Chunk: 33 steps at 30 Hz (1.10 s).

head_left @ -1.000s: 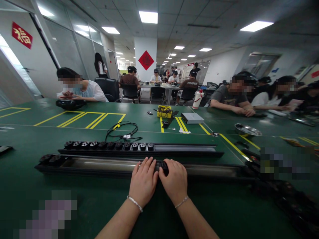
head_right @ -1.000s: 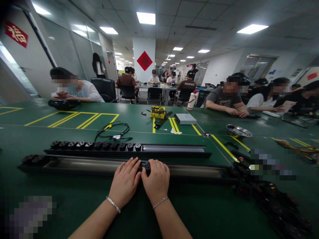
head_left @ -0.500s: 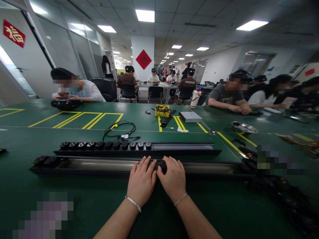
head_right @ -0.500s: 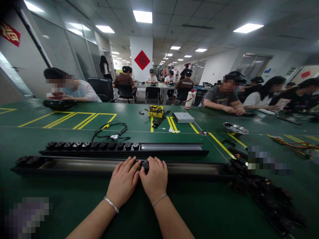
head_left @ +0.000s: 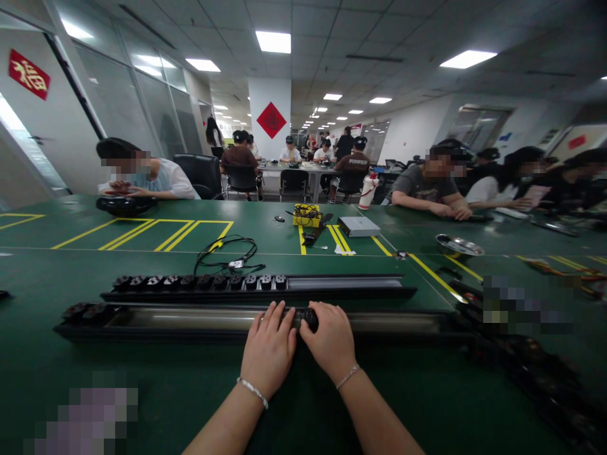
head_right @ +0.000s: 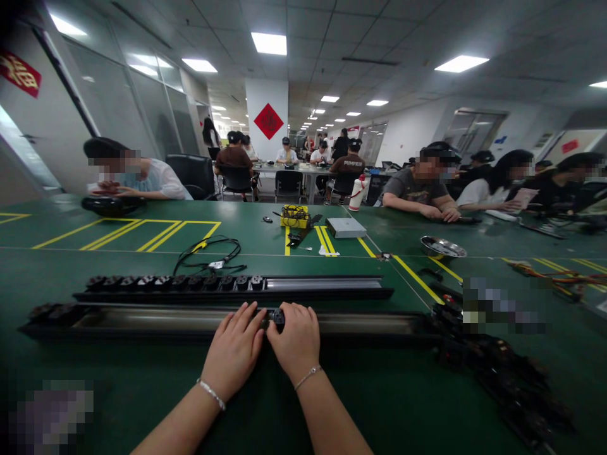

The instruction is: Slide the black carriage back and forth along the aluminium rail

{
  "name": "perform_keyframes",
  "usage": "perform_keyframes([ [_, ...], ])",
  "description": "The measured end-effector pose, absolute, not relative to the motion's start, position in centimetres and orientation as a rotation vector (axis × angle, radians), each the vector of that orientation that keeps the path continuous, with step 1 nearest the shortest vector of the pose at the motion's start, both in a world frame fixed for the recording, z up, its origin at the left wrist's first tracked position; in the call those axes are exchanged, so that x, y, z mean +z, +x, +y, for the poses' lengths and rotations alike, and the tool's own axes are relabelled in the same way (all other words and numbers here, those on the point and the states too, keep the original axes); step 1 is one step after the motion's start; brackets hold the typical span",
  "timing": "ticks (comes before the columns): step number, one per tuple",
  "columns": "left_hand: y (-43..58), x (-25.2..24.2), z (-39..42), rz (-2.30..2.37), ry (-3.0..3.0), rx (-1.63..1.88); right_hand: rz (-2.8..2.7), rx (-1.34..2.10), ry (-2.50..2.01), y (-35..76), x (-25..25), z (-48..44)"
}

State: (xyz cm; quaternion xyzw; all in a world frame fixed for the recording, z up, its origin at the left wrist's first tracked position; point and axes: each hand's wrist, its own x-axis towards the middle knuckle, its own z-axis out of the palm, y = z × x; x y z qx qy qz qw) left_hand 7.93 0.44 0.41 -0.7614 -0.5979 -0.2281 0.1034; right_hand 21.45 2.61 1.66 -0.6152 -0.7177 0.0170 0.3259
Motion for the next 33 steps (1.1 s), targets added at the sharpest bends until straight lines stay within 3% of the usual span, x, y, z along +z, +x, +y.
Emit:
perform_keyframes([
  [33,8.78,0.84,0.44,-1.753,-2.216,-0.757,-1.822,-0.05,-1.595,21.05,0.85,2.91],
])
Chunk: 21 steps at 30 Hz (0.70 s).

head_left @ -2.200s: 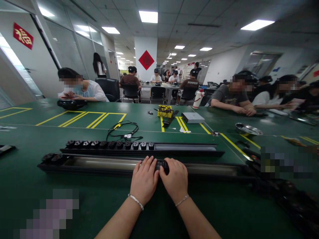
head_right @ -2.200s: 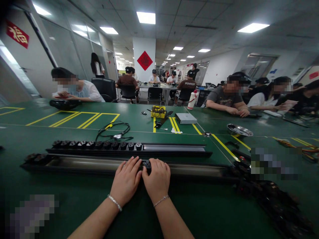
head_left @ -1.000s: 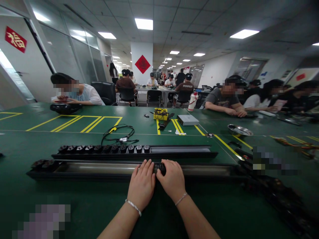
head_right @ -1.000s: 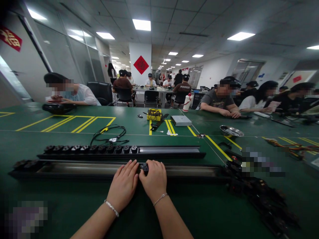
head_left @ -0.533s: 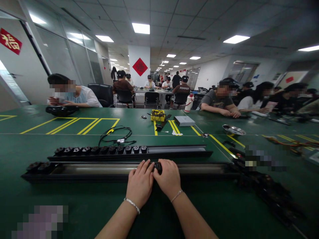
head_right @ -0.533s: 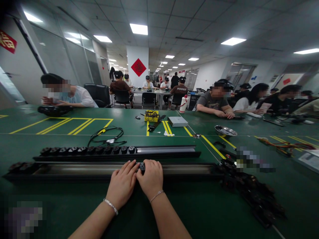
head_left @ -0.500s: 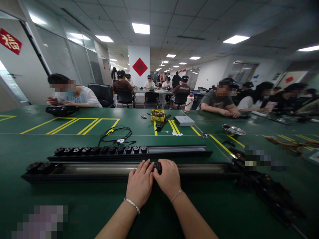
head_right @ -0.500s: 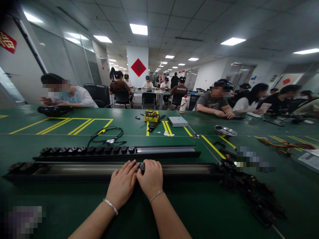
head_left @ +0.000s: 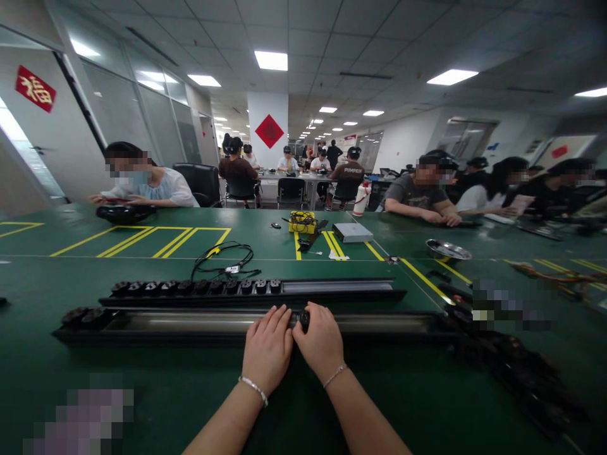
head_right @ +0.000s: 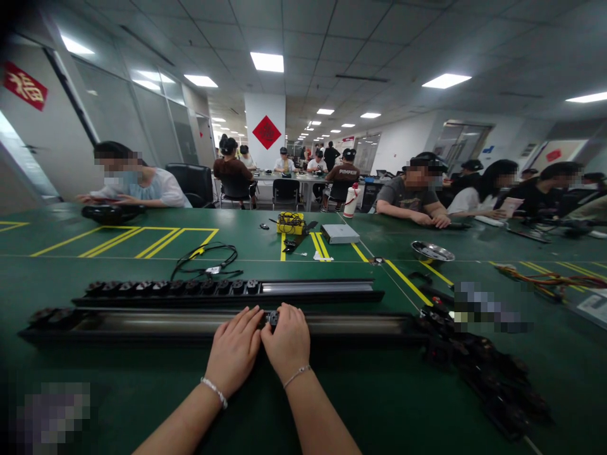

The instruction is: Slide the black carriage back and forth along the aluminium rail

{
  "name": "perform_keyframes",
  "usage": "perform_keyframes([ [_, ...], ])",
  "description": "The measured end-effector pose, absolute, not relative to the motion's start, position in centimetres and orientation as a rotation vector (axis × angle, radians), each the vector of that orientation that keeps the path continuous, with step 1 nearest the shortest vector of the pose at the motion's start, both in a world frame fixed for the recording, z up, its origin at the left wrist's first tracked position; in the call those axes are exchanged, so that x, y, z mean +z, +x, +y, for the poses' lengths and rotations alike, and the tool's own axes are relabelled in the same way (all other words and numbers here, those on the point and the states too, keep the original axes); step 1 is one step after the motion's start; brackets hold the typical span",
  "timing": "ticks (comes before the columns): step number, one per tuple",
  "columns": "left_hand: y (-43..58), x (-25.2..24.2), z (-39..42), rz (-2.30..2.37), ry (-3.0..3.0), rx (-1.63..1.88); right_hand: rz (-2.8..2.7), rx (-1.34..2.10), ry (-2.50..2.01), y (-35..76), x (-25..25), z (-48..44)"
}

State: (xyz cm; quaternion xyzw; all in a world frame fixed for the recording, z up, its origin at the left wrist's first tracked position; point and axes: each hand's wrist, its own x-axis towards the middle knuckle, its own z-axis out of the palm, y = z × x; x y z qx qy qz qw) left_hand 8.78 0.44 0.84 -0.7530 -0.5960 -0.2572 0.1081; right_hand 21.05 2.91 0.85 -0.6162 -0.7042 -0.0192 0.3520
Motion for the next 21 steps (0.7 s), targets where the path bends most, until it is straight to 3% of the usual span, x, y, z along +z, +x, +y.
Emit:
perform_keyframes([
  [21,7.96,-0.19,0.53,-1.766,-2.174,-0.725,-1.793,-0.031,-1.618,21.36,1.14,2.61],
])
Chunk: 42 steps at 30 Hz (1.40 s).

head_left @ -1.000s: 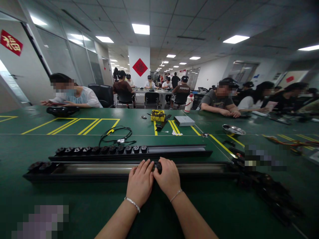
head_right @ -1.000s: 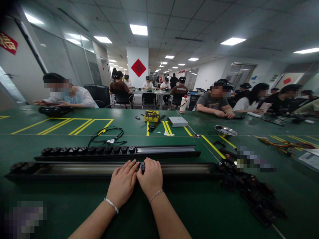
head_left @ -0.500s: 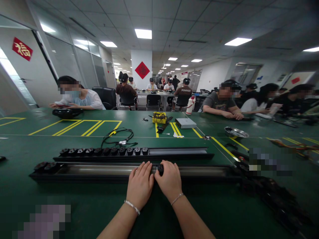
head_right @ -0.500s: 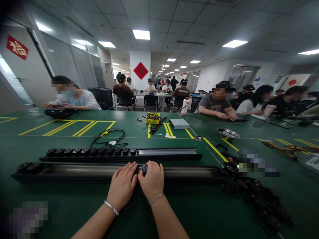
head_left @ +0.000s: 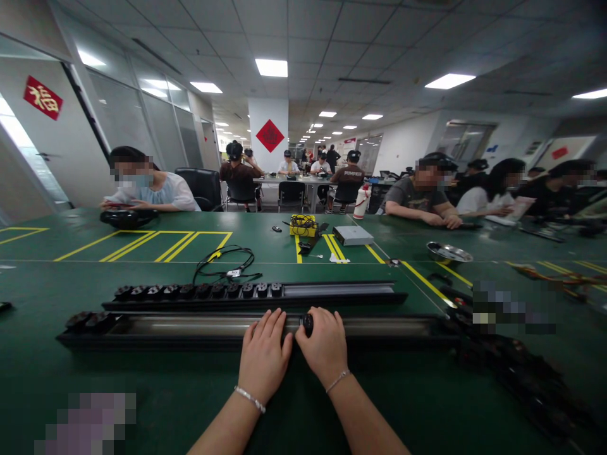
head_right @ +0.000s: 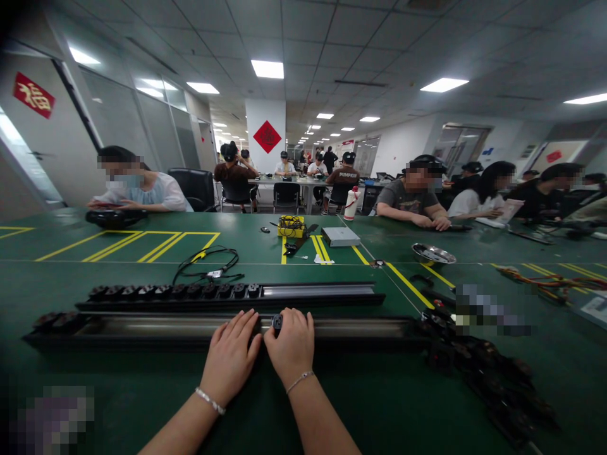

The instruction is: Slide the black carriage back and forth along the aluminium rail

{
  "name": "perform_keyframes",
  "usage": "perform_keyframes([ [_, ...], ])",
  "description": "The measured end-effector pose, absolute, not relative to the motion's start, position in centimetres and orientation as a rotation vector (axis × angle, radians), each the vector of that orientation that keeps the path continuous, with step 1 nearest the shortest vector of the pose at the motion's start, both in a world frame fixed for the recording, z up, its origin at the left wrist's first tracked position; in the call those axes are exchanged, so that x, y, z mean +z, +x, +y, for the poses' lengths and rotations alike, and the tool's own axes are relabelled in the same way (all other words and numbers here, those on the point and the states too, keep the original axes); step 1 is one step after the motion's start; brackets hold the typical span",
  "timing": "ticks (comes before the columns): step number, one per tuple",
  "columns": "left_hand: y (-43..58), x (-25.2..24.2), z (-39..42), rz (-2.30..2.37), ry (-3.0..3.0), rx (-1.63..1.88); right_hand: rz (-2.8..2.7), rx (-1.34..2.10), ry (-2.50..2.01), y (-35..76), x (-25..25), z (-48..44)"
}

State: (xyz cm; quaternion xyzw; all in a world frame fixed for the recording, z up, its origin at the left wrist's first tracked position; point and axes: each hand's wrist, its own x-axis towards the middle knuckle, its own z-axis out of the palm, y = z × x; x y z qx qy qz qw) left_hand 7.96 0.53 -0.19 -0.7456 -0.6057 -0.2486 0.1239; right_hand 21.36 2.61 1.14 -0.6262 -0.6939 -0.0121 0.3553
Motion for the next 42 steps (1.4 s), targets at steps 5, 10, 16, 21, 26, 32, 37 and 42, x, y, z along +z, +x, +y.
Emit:
perform_keyframes([
  [5,8.0,-0.1,0.5,-1.744,-2.164,-0.711,-1.748,-0.074,-1.658,21.7,0.7,2.6],
  [10,8.0,-0.2,0.6,-1.737,-2.157,-0.715,-1.739,-0.088,-1.654,21.8,0.6,2.5],
  [16,8.0,-0.7,0.7,-1.721,-2.146,-0.74,-1.724,-0.1,-1.64,21.8,0.2,2.4],
  [21,8.2,-0.7,0.6,-1.701,-2.124,-0.793,-1.731,-0.125,-1.631,21.9,-0.3,2.5],
  [26,8.3,-0.8,0.5,-1.699,-2.108,-0.783,-1.732,-0.121,-1.628,21.8,-0.3,2.5],
  [32,8.3,-0.8,0.6,-1.698,-2.109,-0.785,-1.726,-0.15,-1.614,21.8,-0.3,2.5],
  [37,8.1,-0.9,0.6,-1.687,-2.117,-0.807,-1.731,-0.154,-1.613,21.8,-0.1,2.4],
  [42,8.0,-0.9,0.6,-1.702,-2.13,-0.782,-1.726,-0.166,-1.633,21.8,0.1,2.5],
])
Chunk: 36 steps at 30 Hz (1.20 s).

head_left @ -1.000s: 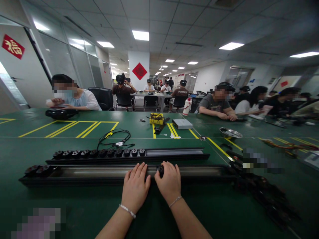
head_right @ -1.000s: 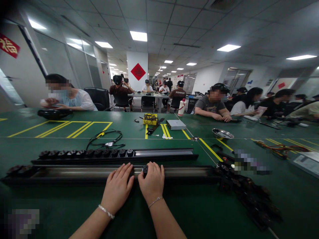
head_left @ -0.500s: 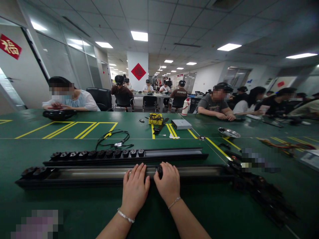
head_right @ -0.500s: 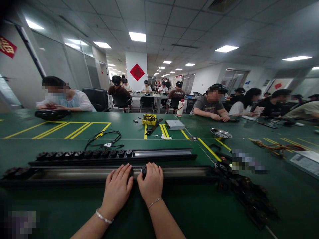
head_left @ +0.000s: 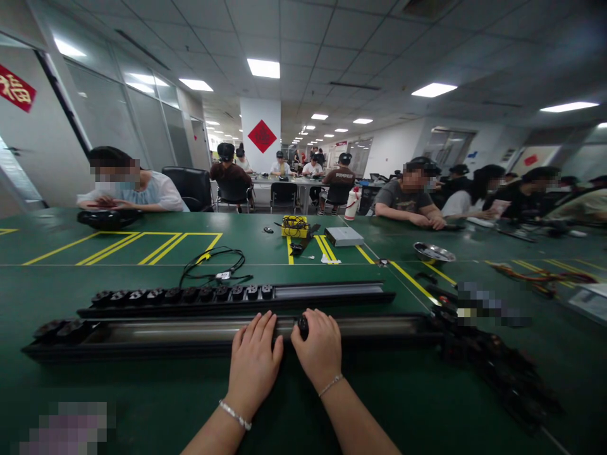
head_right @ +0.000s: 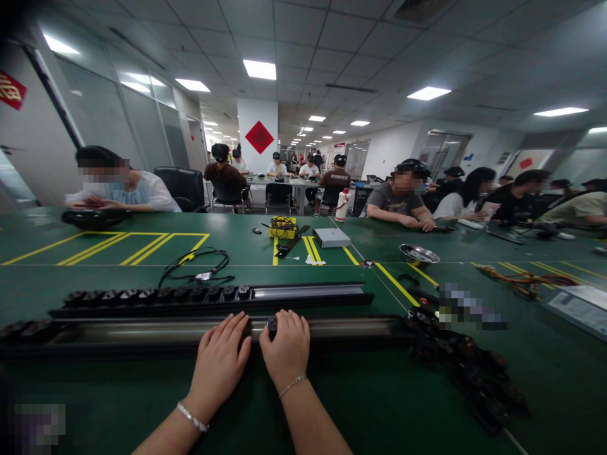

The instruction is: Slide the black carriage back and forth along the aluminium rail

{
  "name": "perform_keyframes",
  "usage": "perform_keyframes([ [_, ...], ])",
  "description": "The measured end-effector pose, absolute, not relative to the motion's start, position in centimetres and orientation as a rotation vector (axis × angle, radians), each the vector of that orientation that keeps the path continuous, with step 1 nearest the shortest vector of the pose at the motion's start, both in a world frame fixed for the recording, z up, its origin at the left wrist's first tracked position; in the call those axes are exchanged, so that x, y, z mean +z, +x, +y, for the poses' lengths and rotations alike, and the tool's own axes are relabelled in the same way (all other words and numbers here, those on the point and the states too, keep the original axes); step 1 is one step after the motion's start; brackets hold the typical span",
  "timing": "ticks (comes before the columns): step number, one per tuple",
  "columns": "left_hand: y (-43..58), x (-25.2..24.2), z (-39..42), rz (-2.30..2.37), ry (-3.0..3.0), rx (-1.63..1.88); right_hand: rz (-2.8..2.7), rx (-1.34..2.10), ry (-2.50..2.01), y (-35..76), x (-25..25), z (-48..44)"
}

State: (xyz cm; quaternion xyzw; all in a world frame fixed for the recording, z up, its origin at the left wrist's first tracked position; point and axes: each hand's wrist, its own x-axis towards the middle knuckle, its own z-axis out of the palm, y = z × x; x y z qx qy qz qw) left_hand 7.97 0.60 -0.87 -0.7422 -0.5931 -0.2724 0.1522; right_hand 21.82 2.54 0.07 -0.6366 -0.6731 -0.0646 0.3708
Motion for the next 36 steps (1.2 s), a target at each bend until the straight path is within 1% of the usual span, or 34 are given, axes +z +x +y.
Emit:
perform_keyframes([
  [7,7.8,-0.9,0.5,-1.717,-2.143,-0.77,-1.744,-0.137,-1.659,21.9,0.3,2.6],
  [13,7.9,-0.5,0.4,-1.722,-2.142,-0.789,-1.724,-0.204,-1.698,22.0,0.4,2.3],
  [21,8.0,-0.6,0.5,-1.739,-2.14,-0.802,-1.707,-0.137,-1.713,22.3,0.6,2.3],
  [26,8.0,-0.6,0.5,-1.736,-2.144,-0.783,-1.8,-0.114,-1.686,23.2,1.1,2.0],
  [36,8.2,-0.2,0.3,-1.771,-2.148,-0.779,-1.83,-0.204,-1.632,23.6,0.5,2.3],
])
